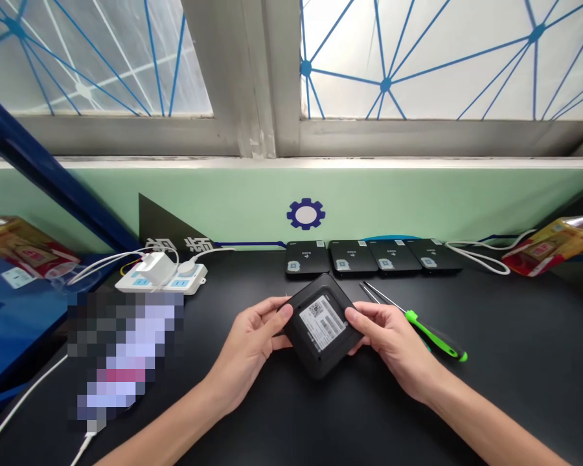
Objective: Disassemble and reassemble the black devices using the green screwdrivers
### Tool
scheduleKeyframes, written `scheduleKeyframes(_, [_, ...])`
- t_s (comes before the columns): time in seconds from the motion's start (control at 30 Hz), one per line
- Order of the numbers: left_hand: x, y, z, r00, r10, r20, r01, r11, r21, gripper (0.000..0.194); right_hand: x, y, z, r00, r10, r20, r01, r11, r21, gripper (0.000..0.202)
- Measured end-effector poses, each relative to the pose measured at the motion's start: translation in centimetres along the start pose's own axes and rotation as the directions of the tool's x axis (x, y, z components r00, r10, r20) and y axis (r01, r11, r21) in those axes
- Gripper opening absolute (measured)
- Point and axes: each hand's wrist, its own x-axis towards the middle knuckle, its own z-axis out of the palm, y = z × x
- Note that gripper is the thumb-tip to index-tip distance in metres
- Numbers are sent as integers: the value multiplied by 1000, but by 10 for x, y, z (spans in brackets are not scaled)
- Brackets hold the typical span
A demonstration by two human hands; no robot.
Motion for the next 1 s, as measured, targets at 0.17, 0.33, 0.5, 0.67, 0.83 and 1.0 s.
scheduleKeyframes(0.17, [0,-9,3,968,-170,183,163,985,54,59,3,5,1,995,23,-92,-19,999,47,55])
scheduleKeyframes(0.33, [-1,-12,3,969,-137,205,125,990,71,55,4,4,2,995,18,-93,-16,999,31,56])
scheduleKeyframes(0.5, [1,-5,-1,979,-93,183,83,995,62,58,3,0,-3,999,9,-37,-9,1000,-8,53])
scheduleKeyframes(0.67, [6,-5,-11,996,-29,80,15,986,168,65,1,1,-4,997,41,65,-33,993,-113,58])
scheduleKeyframes(0.83, [0,-11,-16,953,208,222,-295,810,507,102,4,11,-2,1000,-12,-9,10,972,-236,59])
scheduleKeyframes(1.0, [-5,-14,-16,874,179,452,-476,503,721,131,8,19,-4,997,-58,-56,37,946,-322,61])
